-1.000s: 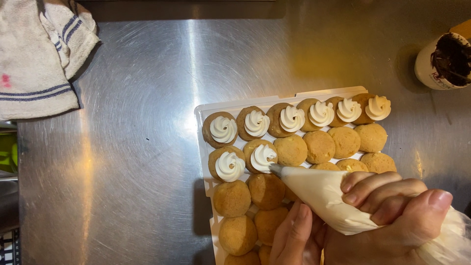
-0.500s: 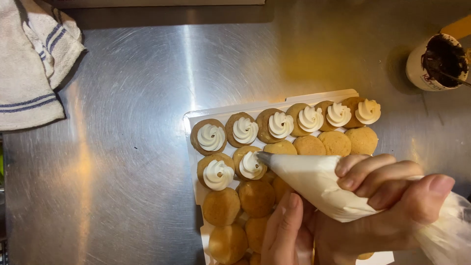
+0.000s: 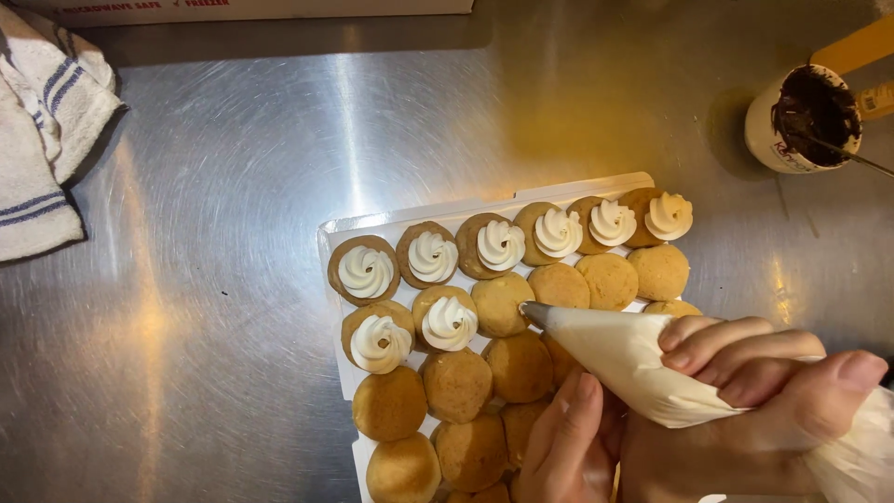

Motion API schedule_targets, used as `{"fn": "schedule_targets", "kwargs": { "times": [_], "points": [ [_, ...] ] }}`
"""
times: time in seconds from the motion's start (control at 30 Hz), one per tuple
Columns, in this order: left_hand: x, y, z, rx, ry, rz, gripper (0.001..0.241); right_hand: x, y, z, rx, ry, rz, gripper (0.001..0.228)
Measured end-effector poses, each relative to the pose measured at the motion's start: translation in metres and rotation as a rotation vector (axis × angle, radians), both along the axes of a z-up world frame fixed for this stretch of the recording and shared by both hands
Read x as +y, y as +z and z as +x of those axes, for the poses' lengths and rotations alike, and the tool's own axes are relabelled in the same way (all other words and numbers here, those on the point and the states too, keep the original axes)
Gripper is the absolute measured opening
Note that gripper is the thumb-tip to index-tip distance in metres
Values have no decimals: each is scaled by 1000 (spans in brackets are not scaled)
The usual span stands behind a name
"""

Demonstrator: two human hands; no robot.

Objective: Decorating a tray of small pastries with cream using a piping bag and scraping a bowl with a spatula.

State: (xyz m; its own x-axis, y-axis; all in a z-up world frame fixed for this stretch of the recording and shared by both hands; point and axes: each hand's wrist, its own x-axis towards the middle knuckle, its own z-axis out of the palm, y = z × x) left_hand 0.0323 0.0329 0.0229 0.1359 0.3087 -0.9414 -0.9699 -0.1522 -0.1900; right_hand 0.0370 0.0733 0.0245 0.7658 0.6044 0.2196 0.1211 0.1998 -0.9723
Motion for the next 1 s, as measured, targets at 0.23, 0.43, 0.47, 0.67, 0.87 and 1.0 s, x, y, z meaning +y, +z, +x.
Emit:
{"fn": "schedule_targets", "kwargs": {
  "times": [0.23,0.43,0.47,0.67,0.87,1.0],
  "points": [
    [-1,-11,4,3,-103,41,37,7,8,-15,-152,-103,-52,54],
    [2,-11,-3,-1,-128,47,37,10,12,-28,-209,-127,-55,54],
    [4,-8,-6,-32,-97,34,45,11,11,-30,-182,-127,9,53],
    [-9,-10,-9,12,-82,225,50,3,13,-32,-80,-78,13,52],
    [-28,-30,3,23,-91,273,58,-6,4,-17,-22,-3,36,52],
    [-30,-18,-4,52,-54,453,56,-12,4,-14,-51,-14,-7,53]
  ]
}}
